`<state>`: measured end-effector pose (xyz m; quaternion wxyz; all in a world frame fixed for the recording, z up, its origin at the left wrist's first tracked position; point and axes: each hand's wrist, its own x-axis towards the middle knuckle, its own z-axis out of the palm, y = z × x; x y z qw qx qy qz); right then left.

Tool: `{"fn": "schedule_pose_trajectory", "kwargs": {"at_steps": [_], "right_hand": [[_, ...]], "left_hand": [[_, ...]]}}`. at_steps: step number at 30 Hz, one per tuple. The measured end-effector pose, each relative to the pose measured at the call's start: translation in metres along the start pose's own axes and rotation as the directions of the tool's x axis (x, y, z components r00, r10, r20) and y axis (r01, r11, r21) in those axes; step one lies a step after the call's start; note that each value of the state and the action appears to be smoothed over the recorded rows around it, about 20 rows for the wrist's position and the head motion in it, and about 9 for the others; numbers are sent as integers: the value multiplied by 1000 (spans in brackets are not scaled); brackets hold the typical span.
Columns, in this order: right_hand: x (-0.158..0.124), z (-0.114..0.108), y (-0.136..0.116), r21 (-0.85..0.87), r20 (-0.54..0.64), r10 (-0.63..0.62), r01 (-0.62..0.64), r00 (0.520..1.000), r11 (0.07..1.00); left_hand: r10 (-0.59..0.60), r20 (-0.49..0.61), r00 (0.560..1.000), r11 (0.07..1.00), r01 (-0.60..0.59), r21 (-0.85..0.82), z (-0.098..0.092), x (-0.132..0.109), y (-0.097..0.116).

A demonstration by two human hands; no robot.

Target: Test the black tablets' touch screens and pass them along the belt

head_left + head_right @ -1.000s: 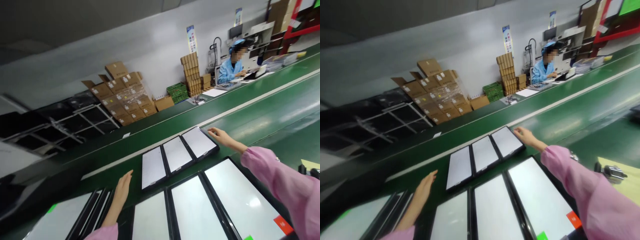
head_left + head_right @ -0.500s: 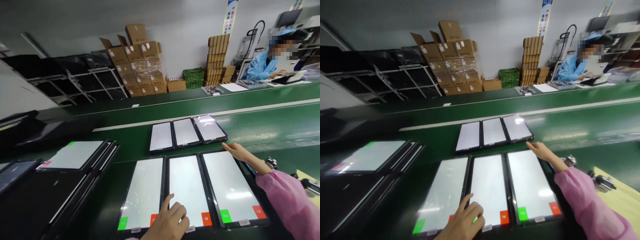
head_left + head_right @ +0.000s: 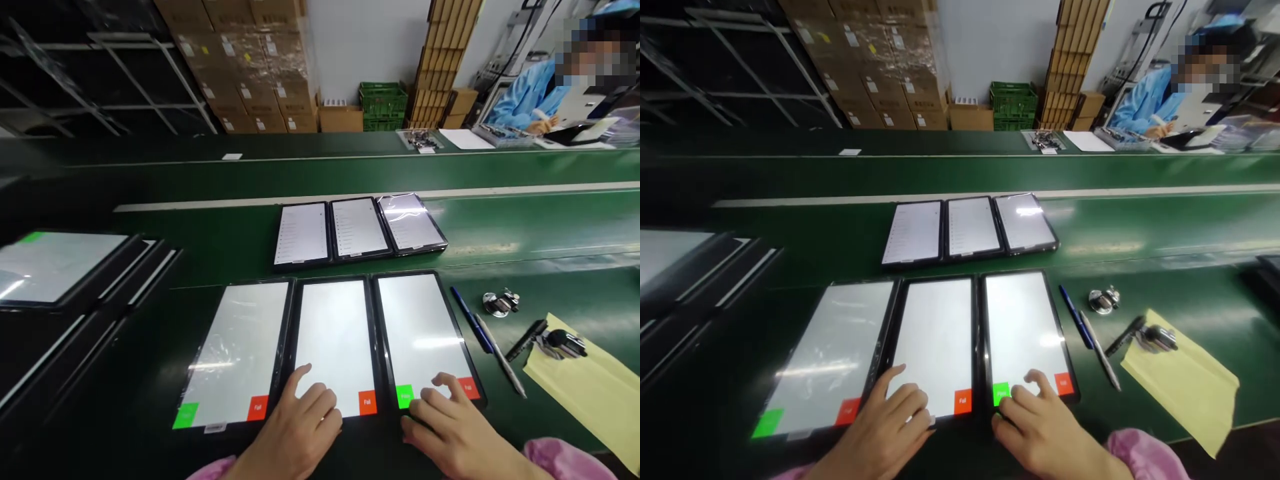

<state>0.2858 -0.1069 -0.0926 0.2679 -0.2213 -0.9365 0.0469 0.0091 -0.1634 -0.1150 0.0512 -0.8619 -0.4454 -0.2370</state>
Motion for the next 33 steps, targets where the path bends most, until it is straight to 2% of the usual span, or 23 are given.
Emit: {"fn": "schedule_pose_trajectory", "kwargs": {"at_steps": [5, 8, 11, 14, 17, 18, 20, 22, 24, 25, 27, 29, 30, 33], "right_hand": [[-9, 9, 1, -5, -93, 47, -48, 995, 999], [-4, 8, 7, -22, -118, -2, -1, 993, 1000], [8, -1, 15, -52, -102, -40, 35, 994, 998], [19, -20, 27, -138, -146, -37, 17, 989, 990], [12, -45, 37, -191, -185, 35, -71, 982, 979], [5, -52, 40, -182, -204, 98, -136, 974, 974], [-17, -65, 43, -114, -275, 277, -318, 921, 941], [-42, -70, 42, 18, -381, 467, -499, 798, 867], [-67, -66, 39, 172, -416, 603, -592, 681, 787], [-77, -60, 36, 241, -376, 657, -616, 654, 750], [-93, -47, 27, 347, -227, 733, -651, 641, 676], [-101, -31, 16, 419, -65, 764, -677, 642, 605], [-104, -24, 10, 443, -20, 769, -684, 639, 579], [-106, -9, -7, 458, -24, 793, -699, 609, 550]], "left_hand": [[-50, 34, 998, 997, 52, -63, -4, -7, 2], [-75, 118, 990, 982, 93, -164, -16, 9, 3], [-48, 158, 986, 971, 83, -223, -18, 44, 4], [44, 280, 959, 958, 39, -284, 0, 95, -1], [186, 408, 894, 917, -8, -399, 24, 151, -24], [177, 418, 891, 908, 16, -419, 31, 168, -35], [58, 368, 928, 881, 126, -456, 38, 195, -61], [-117, 306, 945, 827, 263, -496, 39, 212, -85], [-260, 307, 915, 768, 389, -509, 37, 217, -101], [-307, 332, 892, 749, 442, -493, 36, 217, -105], [-353, 403, 844, 745, 514, -424, 35, 215, -107], [-361, 473, 804, 765, 545, -343, 35, 214, -103], [-357, 510, 783, 777, 552, -304, 35, 215, -101], [-359, 594, 720, 810, 556, -185, 33, 219, -94]]}}
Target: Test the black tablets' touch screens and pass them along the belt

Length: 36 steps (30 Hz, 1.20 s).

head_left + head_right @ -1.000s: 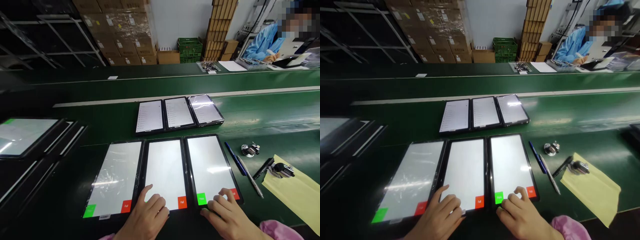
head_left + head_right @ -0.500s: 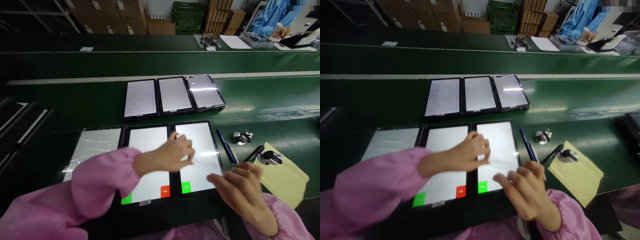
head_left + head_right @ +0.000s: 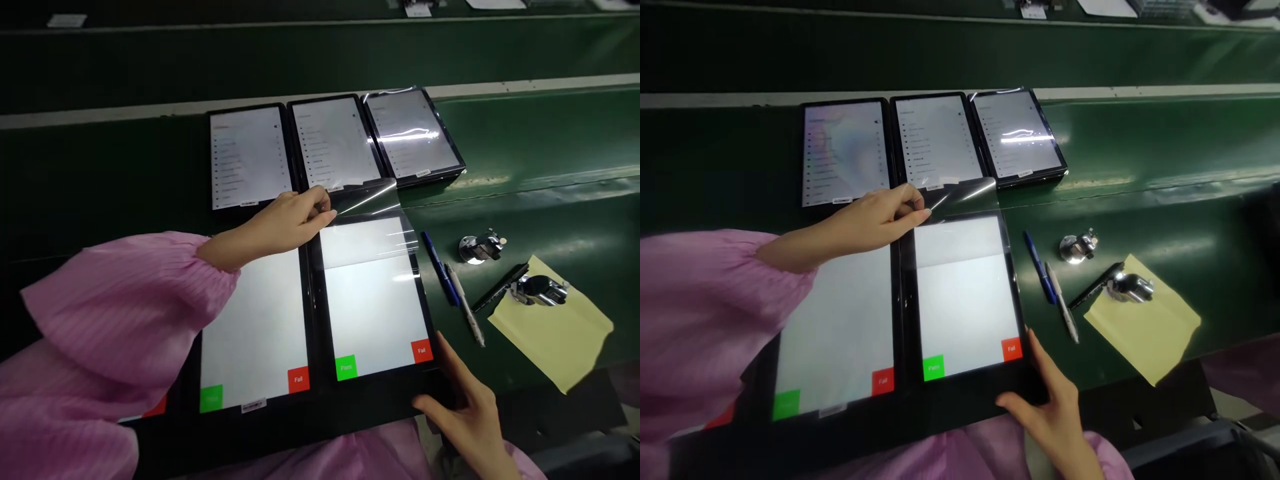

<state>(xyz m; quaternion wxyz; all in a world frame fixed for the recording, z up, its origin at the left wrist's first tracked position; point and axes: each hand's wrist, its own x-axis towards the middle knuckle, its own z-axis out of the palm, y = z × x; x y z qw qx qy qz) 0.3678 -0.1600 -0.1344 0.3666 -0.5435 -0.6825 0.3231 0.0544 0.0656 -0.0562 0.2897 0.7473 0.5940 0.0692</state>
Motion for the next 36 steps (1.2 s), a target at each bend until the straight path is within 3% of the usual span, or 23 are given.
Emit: {"fn": "schedule_pose_trajectory", "kwargs": {"at_steps": [6, 11, 15, 20, 22, 26, 27, 30, 36], "right_hand": [[-10, 5, -4, -148, -87, -13, -1, 996, 989], [8, -9, -16, -300, -46, -178, 156, 983, 941], [32, 0, -37, -422, 108, -357, 368, 928, 829], [44, 26, -53, -415, 243, -364, 435, 899, 799], [43, 19, -52, -411, 302, -402, 498, 865, 764], [41, -16, -48, -350, 494, -470, 663, 731, 662], [42, -22, -48, -350, 492, -475, 666, 729, 659], [45, -22, -52, -407, 388, -471, 606, 792, 684], [52, 24, -63, -461, 230, -404, 465, 885, 756]], "left_hand": [[-86, 26, 996, 994, 84, 67, -2, -1, 13], [-79, 38, 996, 994, 76, 82, 1, -2, 12], [-40, 22, 999, 997, 38, 69, 4, -2, 7], [34, -42, 999, 999, -35, -34, 2, -9, 1], [68, -88, 994, 995, -75, -67, 0, -14, 0], [70, -184, 980, 984, -98, -146, -6, -20, 1], [67, -211, 975, 981, -103, -166, -8, -21, 1], [71, -269, 961, 969, -131, -210, -10, -22, 3], [78, -296, 952, 970, -142, -199, -10, -28, 3]]}}
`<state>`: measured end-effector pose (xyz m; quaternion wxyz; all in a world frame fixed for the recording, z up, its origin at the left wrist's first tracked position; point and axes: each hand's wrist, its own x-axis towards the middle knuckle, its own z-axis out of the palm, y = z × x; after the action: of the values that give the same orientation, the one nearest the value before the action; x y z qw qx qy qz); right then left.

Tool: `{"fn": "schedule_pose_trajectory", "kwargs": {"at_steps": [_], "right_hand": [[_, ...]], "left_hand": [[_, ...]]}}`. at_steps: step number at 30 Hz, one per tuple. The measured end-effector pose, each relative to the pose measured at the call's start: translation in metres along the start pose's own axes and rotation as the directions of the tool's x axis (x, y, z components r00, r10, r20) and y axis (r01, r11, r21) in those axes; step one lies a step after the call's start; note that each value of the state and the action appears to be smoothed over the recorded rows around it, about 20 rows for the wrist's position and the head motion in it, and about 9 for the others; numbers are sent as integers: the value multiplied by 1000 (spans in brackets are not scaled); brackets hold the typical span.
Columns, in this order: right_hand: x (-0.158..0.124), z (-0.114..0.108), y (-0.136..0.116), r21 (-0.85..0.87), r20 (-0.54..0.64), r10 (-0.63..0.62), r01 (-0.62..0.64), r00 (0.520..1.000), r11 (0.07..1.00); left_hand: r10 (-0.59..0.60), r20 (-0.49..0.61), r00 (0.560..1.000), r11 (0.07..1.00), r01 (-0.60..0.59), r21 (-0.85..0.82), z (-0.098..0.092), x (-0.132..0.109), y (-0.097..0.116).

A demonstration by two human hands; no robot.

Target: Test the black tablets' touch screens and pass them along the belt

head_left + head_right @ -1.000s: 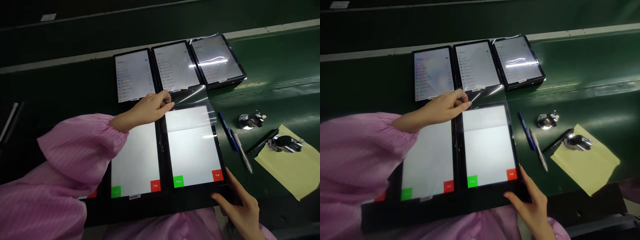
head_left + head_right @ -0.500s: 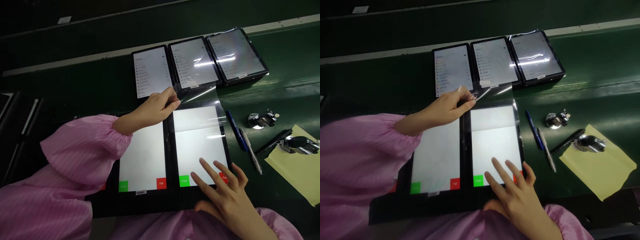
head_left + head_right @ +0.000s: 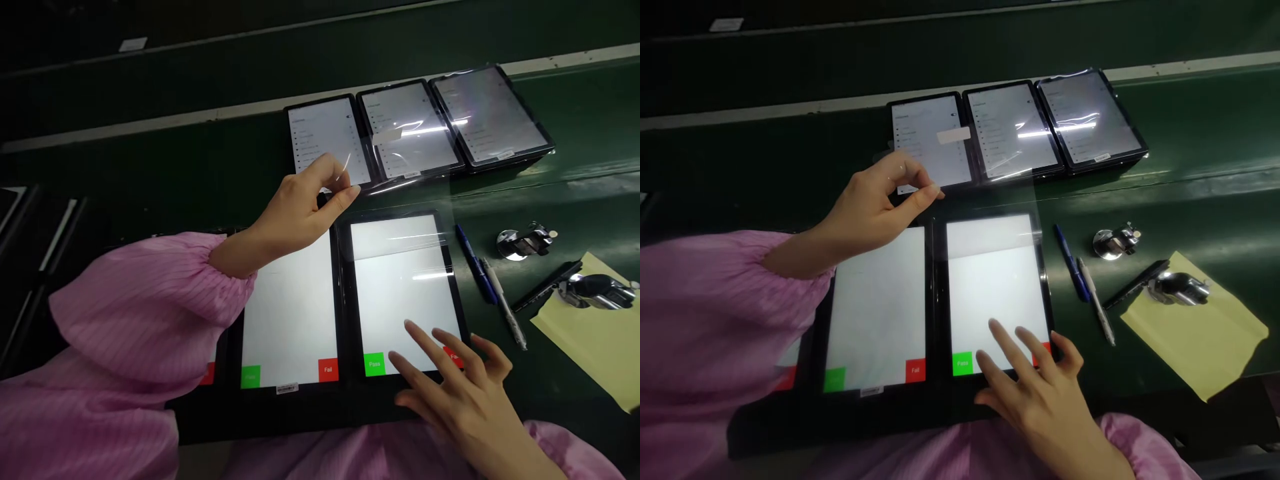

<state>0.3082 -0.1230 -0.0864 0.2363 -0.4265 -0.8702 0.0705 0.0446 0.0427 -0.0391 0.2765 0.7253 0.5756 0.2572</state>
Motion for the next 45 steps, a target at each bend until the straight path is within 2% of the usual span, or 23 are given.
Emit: {"fn": "schedule_pose_trajectory", "kwargs": {"at_steps": [2, 7, 11, 15, 22, 25, 27, 28, 30, 32, 34, 36, 37, 39, 41, 43, 45], "right_hand": [[2, 1, 0, -20, 5, -7, 7, 1000, 1000], [2, -10, 10, -110, 77, -158, 165, 985, 980], [2, -10, 9, -92, 68, -126, 132, 990, 987], [1, -10, 10, -125, 93, -158, 169, 983, 978], [7, -11, 10, -98, 83, -143, 151, 986, 984], [6, -11, 17, -78, 100, -157, 165, 983, 983], [6, -15, 28, -62, 66, -142, 146, 988, 987], [6, -18, 35, -45, 26, -102, 103, 994, 994], [9, -25, 51, 34, -92, 105, -102, 990, 994], [16, -29, 67, 215, -170, 372, -334, 912, 918], [28, -28, 82, 446, -99, 550, -458, 829, 769], [44, -22, 96, 624, 50, 578, -477, 815, 619], [53, -18, 102, 679, 126, 566, -487, 815, 549], [71, -10, 112, 734, 234, 520, -500, 821, 460], [86, -5, 117, 732, 313, 437, -507, 843, 455], [98, -2, 115, 674, 359, 317, -479, 878, 562], [105, 1, 104, 539, 281, 221, -344, 934, 769]], "left_hand": [[-5, 6, 1000, 1000, 5, 9, -2, -3, 0], [-27, -4, 1000, 999, 27, 26, -5, -8, -2], [-23, -7, 1000, 1000, 23, 5, -3, -8, -3], [-23, 8, 1000, 1000, 23, -8, -1, -7, -1], [-1, 12, 1000, 999, 1, -50, -1, -6, -1], [-15, 9, 1000, 999, 16, -32, -1, -8, -1], [-3, -12, 1000, 999, 3, -33, -3, -9, 1], [13, -28, 1000, 999, -14, -37, -4, -10, 2], [56, -68, 996, 997, -60, -50, -5, -11, 4], [120, -136, 983, 989, -129, -66, -6, -11, 3], [209, -263, 942, 969, -235, -73, -5, -11, 0], [320, -379, 868, 927, -370, -64, -3, -16, -5], [376, -399, 836, 900, -432, -58, -1, -22, -7], [493, -325, 807, 839, -540, -69, 7, -42, -9], [590, -121, 798, 791, -602, -107, 18, -73, -8], [619, 137, 773, 785, -608, -115, 29, -105, -7], [572, 290, 768, 808, -588, -34, 34, -126, -10]]}}
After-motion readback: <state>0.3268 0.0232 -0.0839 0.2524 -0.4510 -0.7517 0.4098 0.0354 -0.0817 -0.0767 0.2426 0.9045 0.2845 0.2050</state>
